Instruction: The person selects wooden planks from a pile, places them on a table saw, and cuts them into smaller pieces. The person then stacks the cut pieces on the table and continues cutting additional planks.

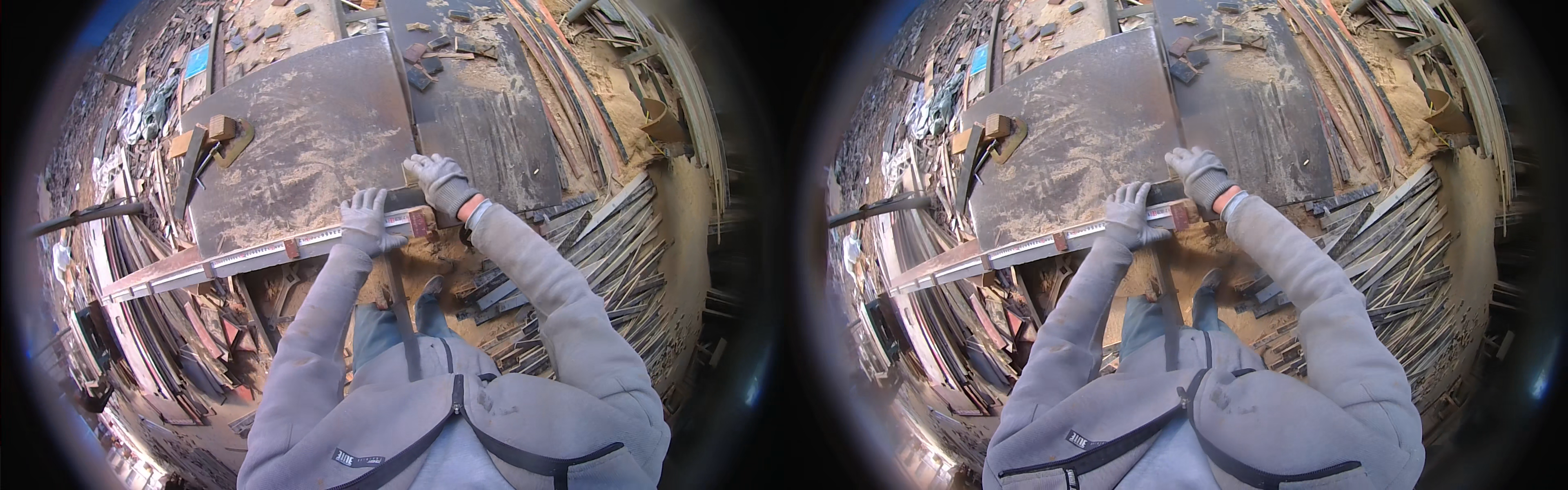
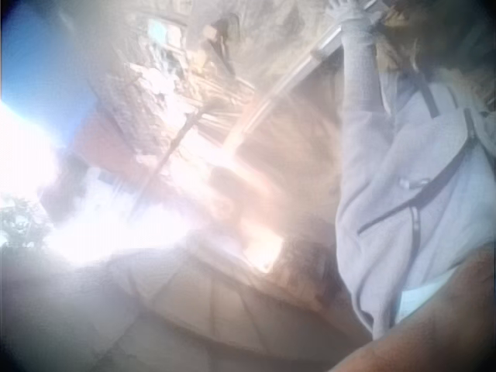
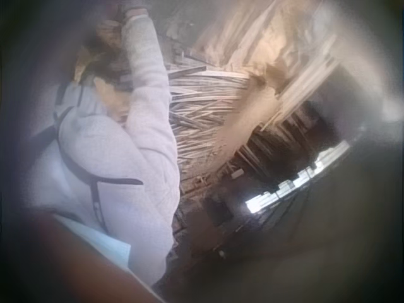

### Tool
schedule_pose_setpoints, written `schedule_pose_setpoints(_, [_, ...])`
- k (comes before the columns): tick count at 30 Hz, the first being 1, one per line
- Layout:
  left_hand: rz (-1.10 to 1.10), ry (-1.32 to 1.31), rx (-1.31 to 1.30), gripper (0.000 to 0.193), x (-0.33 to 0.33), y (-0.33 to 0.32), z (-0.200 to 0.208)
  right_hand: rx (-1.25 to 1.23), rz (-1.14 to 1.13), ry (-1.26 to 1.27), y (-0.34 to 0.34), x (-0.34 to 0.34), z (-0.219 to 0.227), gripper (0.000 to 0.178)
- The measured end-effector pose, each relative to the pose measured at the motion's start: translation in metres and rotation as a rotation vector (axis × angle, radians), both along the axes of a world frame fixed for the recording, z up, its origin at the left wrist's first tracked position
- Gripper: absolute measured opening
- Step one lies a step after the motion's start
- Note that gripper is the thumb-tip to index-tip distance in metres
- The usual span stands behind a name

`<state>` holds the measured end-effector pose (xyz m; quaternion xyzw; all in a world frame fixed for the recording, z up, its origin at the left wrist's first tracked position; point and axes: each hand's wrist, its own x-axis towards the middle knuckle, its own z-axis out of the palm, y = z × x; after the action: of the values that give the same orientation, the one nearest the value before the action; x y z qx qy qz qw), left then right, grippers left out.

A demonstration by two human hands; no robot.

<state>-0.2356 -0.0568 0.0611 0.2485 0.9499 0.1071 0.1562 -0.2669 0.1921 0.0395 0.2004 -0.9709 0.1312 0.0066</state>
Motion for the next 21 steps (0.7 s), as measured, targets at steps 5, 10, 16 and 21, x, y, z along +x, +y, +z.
schedule_pose_setpoints(5, [0.051,-0.126,-0.104,0.127,-0.01,-0.006,-0.005,0.317,0.043,-0.286,-0.049,-0.05,-0.031,0.043])
schedule_pose_setpoints(10, [0.017,-0.246,-0.033,0.123,-0.034,-0.02,-0.017,-0.564,-0.017,-0.766,-0.044,-0.203,0.074,0.026])
schedule_pose_setpoints(16, [0.05,-0.494,0.096,0.042,-0.101,-0.05,-0.028,-1.172,-0.298,-0.626,-0.044,-0.275,0.105,0.025])
schedule_pose_setpoints(21, [0.419,-0.442,-0.008,0.092,-0.134,-0.158,-0.009,-1.137,-0.095,-0.177,-0.043,-0.254,0.137,0.022])
